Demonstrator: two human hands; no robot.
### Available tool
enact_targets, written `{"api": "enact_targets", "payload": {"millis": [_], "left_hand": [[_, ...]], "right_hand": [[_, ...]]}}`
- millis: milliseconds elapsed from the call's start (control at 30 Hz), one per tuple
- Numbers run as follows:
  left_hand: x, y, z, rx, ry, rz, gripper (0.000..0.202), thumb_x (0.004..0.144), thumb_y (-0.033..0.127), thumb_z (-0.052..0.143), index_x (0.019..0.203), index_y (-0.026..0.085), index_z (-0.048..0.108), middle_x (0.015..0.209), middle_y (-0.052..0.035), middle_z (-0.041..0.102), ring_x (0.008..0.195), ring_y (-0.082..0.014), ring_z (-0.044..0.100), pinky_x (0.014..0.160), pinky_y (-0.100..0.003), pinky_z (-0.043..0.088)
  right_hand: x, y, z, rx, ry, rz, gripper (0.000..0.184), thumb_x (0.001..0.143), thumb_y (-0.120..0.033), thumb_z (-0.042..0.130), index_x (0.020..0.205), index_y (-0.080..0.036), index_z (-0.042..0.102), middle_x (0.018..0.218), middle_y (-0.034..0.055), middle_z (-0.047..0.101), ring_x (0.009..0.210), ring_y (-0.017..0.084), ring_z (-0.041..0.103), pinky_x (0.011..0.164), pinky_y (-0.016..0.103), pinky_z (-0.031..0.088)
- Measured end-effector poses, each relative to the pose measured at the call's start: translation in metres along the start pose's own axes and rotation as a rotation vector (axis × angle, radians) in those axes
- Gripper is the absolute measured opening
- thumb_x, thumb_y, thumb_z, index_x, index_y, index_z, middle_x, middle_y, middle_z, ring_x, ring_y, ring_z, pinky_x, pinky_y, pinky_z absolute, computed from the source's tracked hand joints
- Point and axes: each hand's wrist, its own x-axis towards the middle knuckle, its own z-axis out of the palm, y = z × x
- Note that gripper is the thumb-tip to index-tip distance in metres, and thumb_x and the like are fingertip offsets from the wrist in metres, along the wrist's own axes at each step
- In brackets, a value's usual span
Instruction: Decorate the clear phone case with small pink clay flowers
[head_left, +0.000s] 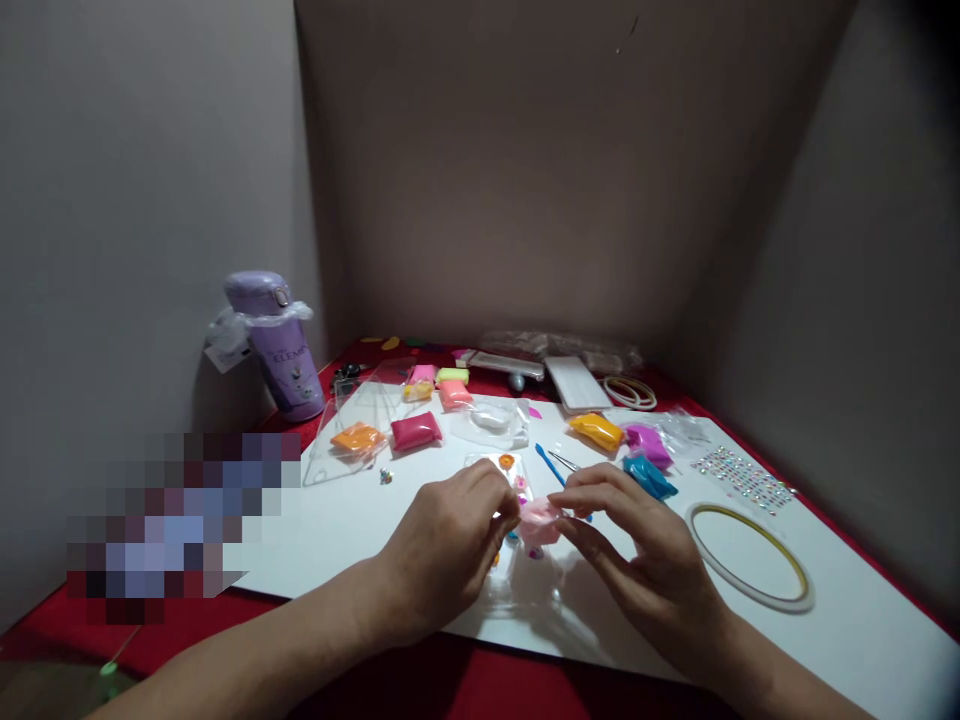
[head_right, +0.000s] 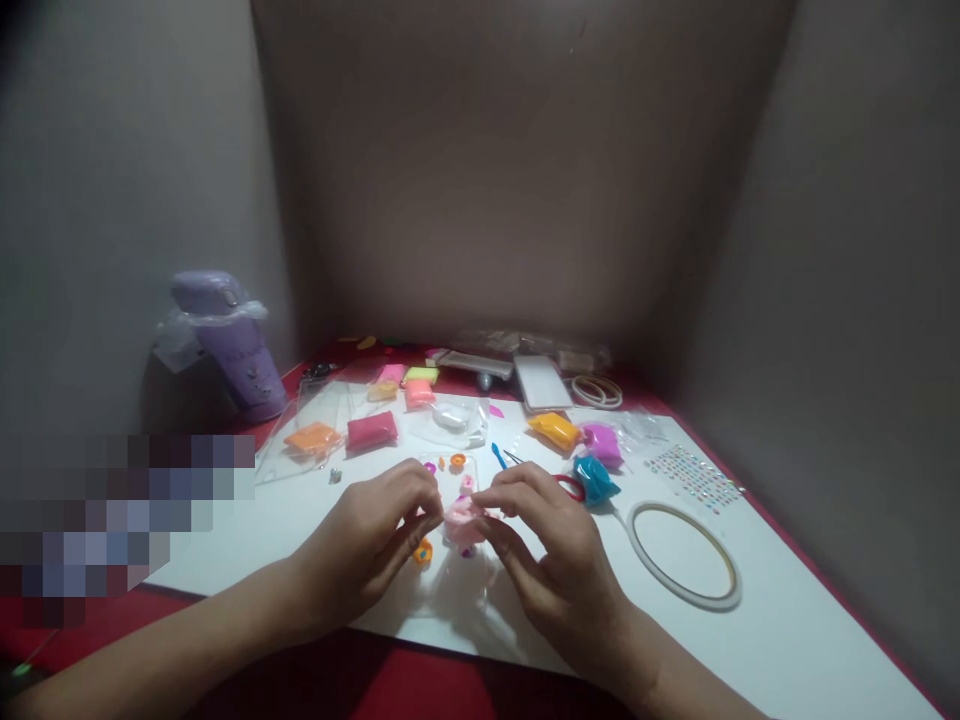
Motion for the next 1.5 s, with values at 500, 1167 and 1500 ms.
{"api": "enact_targets", "payload": {"millis": [500,1167,1500], "left_hand": [[0.003,0.002,0.0,0.141,0.103,0.153,0.021,0.093,0.008,0.037,0.079,0.013,0.052,0.074,-0.0058,0.055,0.066,-0.0149,0.048,0.057,-0.027,0.042],[0.002,0.013,0.0,-0.847,0.051,-0.441,0.014,0.09,0.026,0.055,0.085,0.012,0.055,0.072,-0.004,0.061,0.066,-0.0144,0.059,0.066,-0.029,0.049],[0.001,0.01,0.001,-0.659,0.15,-0.332,0.006,0.089,0.021,0.058,0.089,0.015,0.059,0.088,-0.0045,0.061,0.082,-0.0158,0.058,0.073,-0.03,0.046]], "right_hand": [[-0.001,-0.001,0.001,-0.15,0.037,-0.109,0.02,0.088,-0.004,0.053,0.098,-0.019,0.06,0.089,0.0061,0.061,0.082,0.018,0.058,0.068,0.032,0.05],[-0.002,-0.004,0.006,0.153,-0.032,0.257,0.018,0.087,-0.027,0.065,0.103,-0.024,0.058,0.095,0.0014,0.066,0.083,0.016,0.063,0.071,0.028,0.051],[-0.001,-0.006,0.007,0.287,-0.02,0.46,0.016,0.084,-0.033,0.068,0.089,-0.023,0.057,0.083,-0.0025,0.062,0.073,0.013,0.06,0.066,0.025,0.048]]}}
